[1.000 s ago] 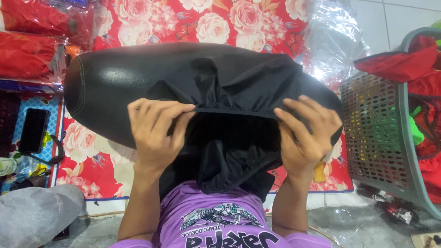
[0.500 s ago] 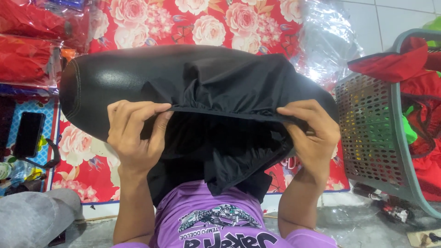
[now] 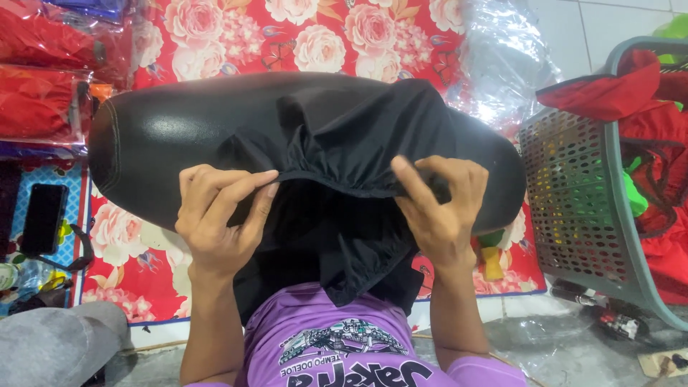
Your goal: Fitting and adjusting a black elasticized protective cover onto a motorcycle seat by stretching and tucking the edges.
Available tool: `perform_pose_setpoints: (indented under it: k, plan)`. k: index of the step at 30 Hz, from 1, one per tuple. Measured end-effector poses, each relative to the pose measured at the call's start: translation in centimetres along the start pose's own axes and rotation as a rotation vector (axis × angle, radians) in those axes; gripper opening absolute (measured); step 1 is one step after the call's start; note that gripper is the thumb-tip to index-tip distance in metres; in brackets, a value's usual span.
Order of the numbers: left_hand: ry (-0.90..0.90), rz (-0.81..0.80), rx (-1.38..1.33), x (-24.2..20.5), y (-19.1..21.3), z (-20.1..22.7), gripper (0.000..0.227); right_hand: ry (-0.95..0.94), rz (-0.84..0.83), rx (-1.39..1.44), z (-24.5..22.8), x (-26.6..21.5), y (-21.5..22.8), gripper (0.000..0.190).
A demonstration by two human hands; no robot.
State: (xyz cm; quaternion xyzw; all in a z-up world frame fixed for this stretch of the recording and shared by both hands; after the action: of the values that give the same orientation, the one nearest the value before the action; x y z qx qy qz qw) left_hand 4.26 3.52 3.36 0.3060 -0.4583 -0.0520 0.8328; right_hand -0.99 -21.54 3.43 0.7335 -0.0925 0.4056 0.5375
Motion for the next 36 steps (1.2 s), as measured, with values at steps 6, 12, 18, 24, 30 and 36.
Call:
perform_pose_setpoints:
  k: [6,12,18,24,30,36]
  plan:
    - [-0.017,0.017,-0.012,0.1,-0.4,-0.1,0.008,0.026,-0.045,-0.061,-2.2,0.7,0.6,0.03]
    - [-0.048,0.017,-0.038,0.4,-0.9,0.5,0.006,-0.111,-0.075,0.0,-2.6,-0.3,-0.3,0.034]
    - [-0.115,0.01,0.011,0.4,-0.8,0.5,0.009,-0.039,0.061,0.014,-2.5,-0.3,-1.2,0.01]
    - [-0.15,0.063,0.179,-0.7,-0.1,0.0,0.011,-0.026,0.23,-0.029,-0.9,-1.4,-0.4,0.011]
    - [-0.152,0.08,0.241,-1.4,0.2,-0.7,0.007,-0.09,0.265,-0.08,0.3,-2.7,-0.4,0.008]
    - [-0.017,-0.019,0.027,0.2,-1.0,0.6,0.004,-0.177,0.146,0.09,-0.9,-1.2,-1.2,0.004]
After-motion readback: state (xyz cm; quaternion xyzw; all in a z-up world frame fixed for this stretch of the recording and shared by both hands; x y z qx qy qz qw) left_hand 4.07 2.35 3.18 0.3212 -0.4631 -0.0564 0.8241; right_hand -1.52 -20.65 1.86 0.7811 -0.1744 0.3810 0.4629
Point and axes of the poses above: each hand's wrist, its own x-axis towards the middle knuckle, its own y-axis out of the back of the hand, z = x × y, the point moved 5 cm from there along x, towards the middle knuckle, and after that the axes turned 14 degrees about -z, right-handed, at the moved point
